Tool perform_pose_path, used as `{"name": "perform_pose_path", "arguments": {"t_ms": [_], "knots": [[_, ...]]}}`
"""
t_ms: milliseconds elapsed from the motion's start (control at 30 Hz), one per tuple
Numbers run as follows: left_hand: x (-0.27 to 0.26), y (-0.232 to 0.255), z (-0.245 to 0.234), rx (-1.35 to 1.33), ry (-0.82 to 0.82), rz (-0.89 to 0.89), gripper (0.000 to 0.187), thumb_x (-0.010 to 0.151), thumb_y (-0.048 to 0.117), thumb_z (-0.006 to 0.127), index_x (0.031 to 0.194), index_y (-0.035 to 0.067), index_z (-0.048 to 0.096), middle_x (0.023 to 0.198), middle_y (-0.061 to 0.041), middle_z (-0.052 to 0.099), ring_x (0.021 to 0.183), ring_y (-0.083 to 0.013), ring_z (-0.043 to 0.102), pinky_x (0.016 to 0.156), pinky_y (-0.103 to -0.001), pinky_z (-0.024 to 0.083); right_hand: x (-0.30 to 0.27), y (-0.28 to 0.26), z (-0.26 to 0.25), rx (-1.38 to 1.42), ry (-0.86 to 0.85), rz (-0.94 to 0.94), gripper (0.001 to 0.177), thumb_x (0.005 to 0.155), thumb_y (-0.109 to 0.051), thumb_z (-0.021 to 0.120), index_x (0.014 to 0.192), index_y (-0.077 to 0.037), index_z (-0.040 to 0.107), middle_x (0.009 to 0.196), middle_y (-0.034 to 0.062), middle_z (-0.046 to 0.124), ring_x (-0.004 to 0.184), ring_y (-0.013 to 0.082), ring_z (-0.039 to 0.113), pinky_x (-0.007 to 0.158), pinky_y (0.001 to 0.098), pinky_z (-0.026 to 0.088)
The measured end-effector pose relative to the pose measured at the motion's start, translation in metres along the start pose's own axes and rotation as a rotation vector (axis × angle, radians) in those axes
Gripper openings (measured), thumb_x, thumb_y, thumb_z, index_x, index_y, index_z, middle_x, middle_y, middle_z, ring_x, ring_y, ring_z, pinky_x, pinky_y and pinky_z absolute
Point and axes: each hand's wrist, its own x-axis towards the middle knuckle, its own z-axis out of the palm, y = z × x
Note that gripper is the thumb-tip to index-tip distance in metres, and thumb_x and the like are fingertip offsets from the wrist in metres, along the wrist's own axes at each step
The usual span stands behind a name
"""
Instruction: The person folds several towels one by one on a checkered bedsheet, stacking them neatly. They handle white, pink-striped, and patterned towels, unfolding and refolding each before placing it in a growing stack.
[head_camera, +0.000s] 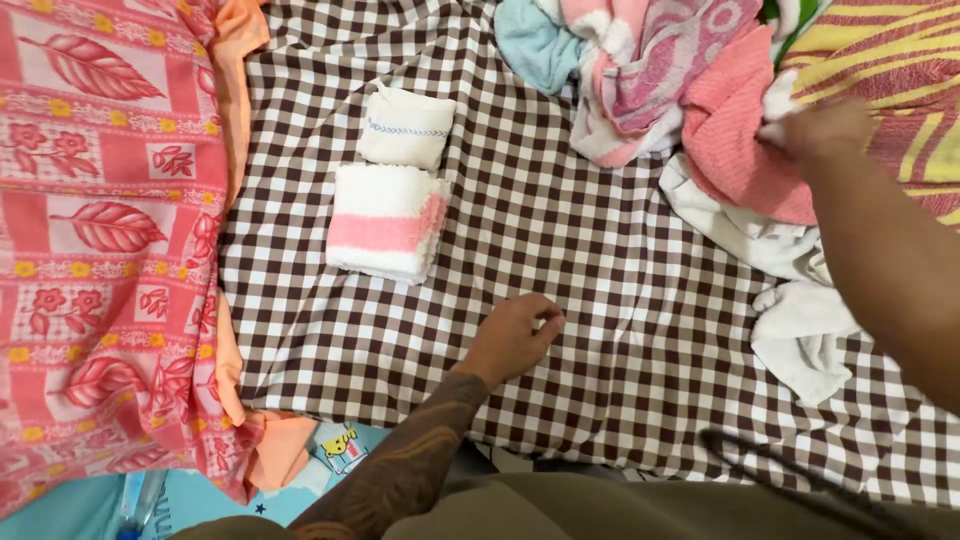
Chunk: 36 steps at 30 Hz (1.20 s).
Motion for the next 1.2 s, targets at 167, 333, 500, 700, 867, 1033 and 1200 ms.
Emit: {"name": "perform_pose_path", "arguments": {"t_ms": [167,333,500,700,867,1033,1200], "knots": [[0.004,0.03,0.004,-0.023,0.123,0.006,0.025,0.095,0.026,0.069,0.105,0.004,0.076,0.1,-0.013,0.077,0.094,-0.0273,0.074,0.083,-0.039,0.058,0.015,0.034,-0.064,1.911,0.38,-0.248,0.018,0.1,-0.015,0.063,0.113,-0.003,0.062,0.107,0.0065,0.072,0.098,0.0199,0.075,0.084,0.0353,0.066],[0.033,0.072,-0.022,-0.082,0.255,-0.038,0.03,0.09,0.031,0.074,0.105,0.005,0.076,0.098,-0.011,0.079,0.092,-0.0212,0.076,0.083,-0.036,0.059,-0.064,0.051,-0.152,1.819,0.28,-0.277,0.03,0.092,-0.011,0.068,0.12,-0.007,0.06,0.108,0.0062,0.074,0.098,0.0188,0.074,0.085,0.0345,0.064],[0.064,0.165,-0.06,-0.166,0.427,0.388,0.052,0.085,0.032,0.08,0.125,0.003,0.064,0.113,-0.01,0.07,0.096,-0.0218,0.069,0.086,-0.036,0.056,-0.226,-0.001,-0.191,1.173,-0.099,-0.287,0.046,0.084,-0.007,0.072,0.128,-0.011,0.058,0.108,0.0058,0.075,0.098,0.0176,0.073,0.085,0.0336,0.061],[0.045,0.227,-0.073,0.084,-0.067,0.64,0.03,0.082,0.019,0.078,0.109,0.004,0.073,0.096,-0.016,0.075,0.092,-0.0296,0.072,0.083,-0.038,0.056,-0.344,-0.061,-0.213,0.874,-0.503,-0.73,0.039,0.078,-0.002,0.076,0.116,-0.005,0.065,0.104,0.0065,0.076,0.097,0.0145,0.072,0.086,0.0314,0.06],[0.017,0.195,-0.083,-0.009,-0.093,0.474,0.03,0.083,0.008,0.063,0.111,0.005,0.072,0.094,-0.016,0.076,0.086,-0.0298,0.075,0.08,-0.037,0.057,-0.346,-0.051,-0.2,0.704,-0.221,-0.526,0.022,0.083,-0.003,0.075,0.105,-0.004,0.072,0.094,0.0064,0.071,0.087,0.0141,0.065,0.078,0.031,0.054],[0.019,0.182,-0.109,0.038,-0.001,0.282,0.027,0.086,0.006,0.058,0.108,0.008,0.074,0.094,-0.014,0.077,0.083,-0.029,0.076,0.076,-0.038,0.06,-0.335,-0.023,-0.199,0.722,-0.257,-0.173,0.018,0.097,-0.009,0.07,0.112,-0.009,0.08,0.078,0.0076,0.071,0.067,0.0197,0.052,0.062,0.0352,0.041],[0.041,0.225,-0.131,-0.011,0.129,0.573,0.022,0.088,0.002,0.065,0.105,0.006,0.079,0.095,-0.011,0.079,0.086,-0.0225,0.075,0.08,-0.034,0.06,-0.331,-0.014,-0.224,0.948,0.029,-0.32,0.015,0.096,-0.003,0.07,0.108,-0.006,0.077,0.087,0.0057,0.069,0.074,0.0121,0.057,0.066,0.0281,0.046]]}}
